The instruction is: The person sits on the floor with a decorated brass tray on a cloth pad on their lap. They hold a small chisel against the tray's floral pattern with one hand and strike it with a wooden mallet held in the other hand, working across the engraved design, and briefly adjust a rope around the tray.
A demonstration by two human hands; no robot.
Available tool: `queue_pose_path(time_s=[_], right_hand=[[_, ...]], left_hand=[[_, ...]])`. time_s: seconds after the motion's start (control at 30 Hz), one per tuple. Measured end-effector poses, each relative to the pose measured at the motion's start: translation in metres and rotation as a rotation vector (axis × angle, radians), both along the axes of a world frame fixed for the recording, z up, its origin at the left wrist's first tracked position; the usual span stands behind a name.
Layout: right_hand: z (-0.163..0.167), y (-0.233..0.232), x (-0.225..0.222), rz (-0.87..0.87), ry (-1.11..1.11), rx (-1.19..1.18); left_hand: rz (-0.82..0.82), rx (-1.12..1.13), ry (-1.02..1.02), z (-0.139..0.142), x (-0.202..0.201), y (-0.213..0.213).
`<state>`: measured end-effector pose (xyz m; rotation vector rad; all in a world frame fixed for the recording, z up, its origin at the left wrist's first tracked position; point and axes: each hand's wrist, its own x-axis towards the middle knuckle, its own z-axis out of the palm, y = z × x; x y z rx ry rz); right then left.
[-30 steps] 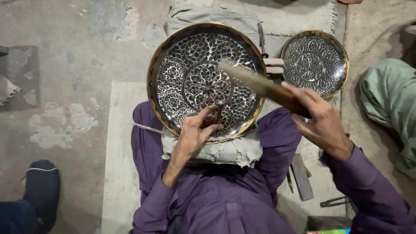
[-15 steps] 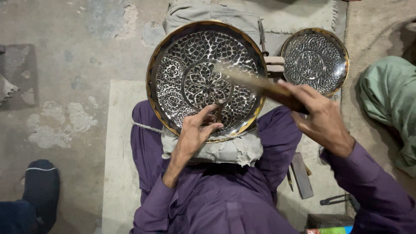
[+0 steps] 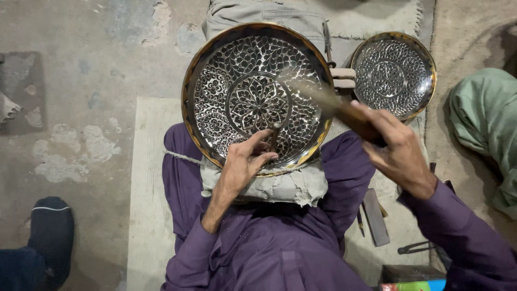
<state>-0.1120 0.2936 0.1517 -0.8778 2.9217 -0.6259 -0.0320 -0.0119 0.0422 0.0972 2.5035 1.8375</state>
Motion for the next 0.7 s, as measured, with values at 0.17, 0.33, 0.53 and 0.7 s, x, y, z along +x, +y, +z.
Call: queue_pose_path(time_s=[0.17, 0.33, 0.53, 0.7], right_hand=[[0.0007, 0.0020, 0.0023, 0.012, -0.035, 0.170], [-0.0003, 0.0060, 0.0038, 0.119, -0.100, -0.186], [0.0009, 0.0024, 0.0088, -0.007, -0.026, -0.254], [0.0035, 0.0043, 0.0097, -0.021, -0.085, -0.012]], left_hand=[[-0.009, 0.014, 0.023, 0.0023, -0.0002, 0.0000], [-0.005, 0.031, 0.009, 0.0046, 0.0025, -0.0006], [-0.013, 0.029, 0.003, 0.0078, 0.0029, -0.0022], [-0.024, 0.034, -0.005, 0.0047, 0.0019, -0.0020]])
